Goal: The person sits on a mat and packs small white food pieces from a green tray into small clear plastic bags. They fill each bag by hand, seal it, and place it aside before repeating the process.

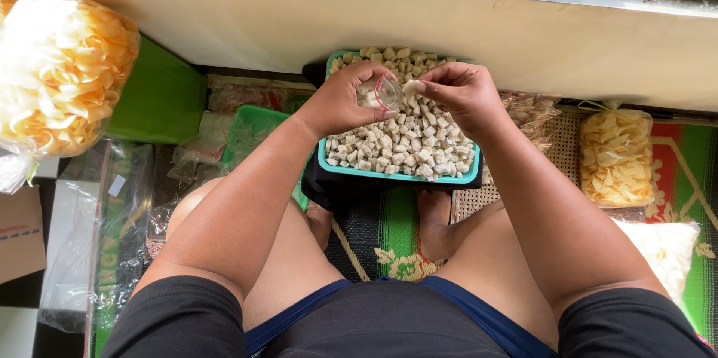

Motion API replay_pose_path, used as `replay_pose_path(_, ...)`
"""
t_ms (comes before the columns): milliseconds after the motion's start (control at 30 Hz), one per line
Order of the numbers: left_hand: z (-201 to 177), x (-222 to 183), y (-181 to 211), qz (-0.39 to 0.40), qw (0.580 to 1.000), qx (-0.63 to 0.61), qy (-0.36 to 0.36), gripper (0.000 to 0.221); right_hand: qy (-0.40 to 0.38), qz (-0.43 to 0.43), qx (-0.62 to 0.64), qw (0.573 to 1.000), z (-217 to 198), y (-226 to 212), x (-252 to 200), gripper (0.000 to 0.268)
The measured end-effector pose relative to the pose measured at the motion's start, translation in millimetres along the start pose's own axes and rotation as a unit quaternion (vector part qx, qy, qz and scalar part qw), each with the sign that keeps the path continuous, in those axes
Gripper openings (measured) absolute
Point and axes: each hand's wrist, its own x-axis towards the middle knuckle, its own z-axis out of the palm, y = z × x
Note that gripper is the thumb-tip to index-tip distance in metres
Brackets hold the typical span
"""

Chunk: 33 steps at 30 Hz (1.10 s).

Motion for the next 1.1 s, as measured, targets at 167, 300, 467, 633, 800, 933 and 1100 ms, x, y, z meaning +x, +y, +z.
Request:
replay_pose_path(167, 9.1, 4.9, -9.1, -0.03, 1.0, -0.004, -0.009, 0.049, -0.029, -0.091, -0.045, 0.994, 14.1, -27.9, -13.3, 0.013)
replay_pose_path(300, 20.2, 5.3, -14.3, -0.043, 0.999, -0.019, -0.023, 0.043, -0.041, -0.209, -0.222, 0.952, 25.4, -42.3, -23.7, 0.013)
replay_pose_path(467, 31.1, 2.7, -7.6, -0.029, 0.999, -0.019, -0.03, 0.042, -0.038, -0.264, -0.3, 0.916, 24.1, -29.4, -24.7, 0.012)
replay_pose_path(633, 36.8, -0.7, -11.8, -0.032, 0.999, -0.009, -0.041, 0.039, -0.018, -0.318, -0.372, 0.872, 27.5, -20.4, -25.0, 0.01)
replay_pose_path(800, 39.0, -5.0, -15.9, -0.042, 0.998, -0.031, -0.037, 0.035, 0.011, -0.346, -0.433, 0.832, 30.6, -14.1, -22.5, 0.009)
replay_pose_path(933, 33.0, -6.3, -11.4, -0.054, 0.997, -0.047, -0.028, 0.034, 0.012, -0.32, -0.43, 0.844, 35.5, -12.8, -21.0, 0.008)
replay_pose_path(1100, 19.9, -5.2, -3.5, -0.075, 0.997, -0.026, -0.023, 0.046, -0.003, -0.29, -0.439, 0.851, 34.1, -15.9, -18.8, 0.008)
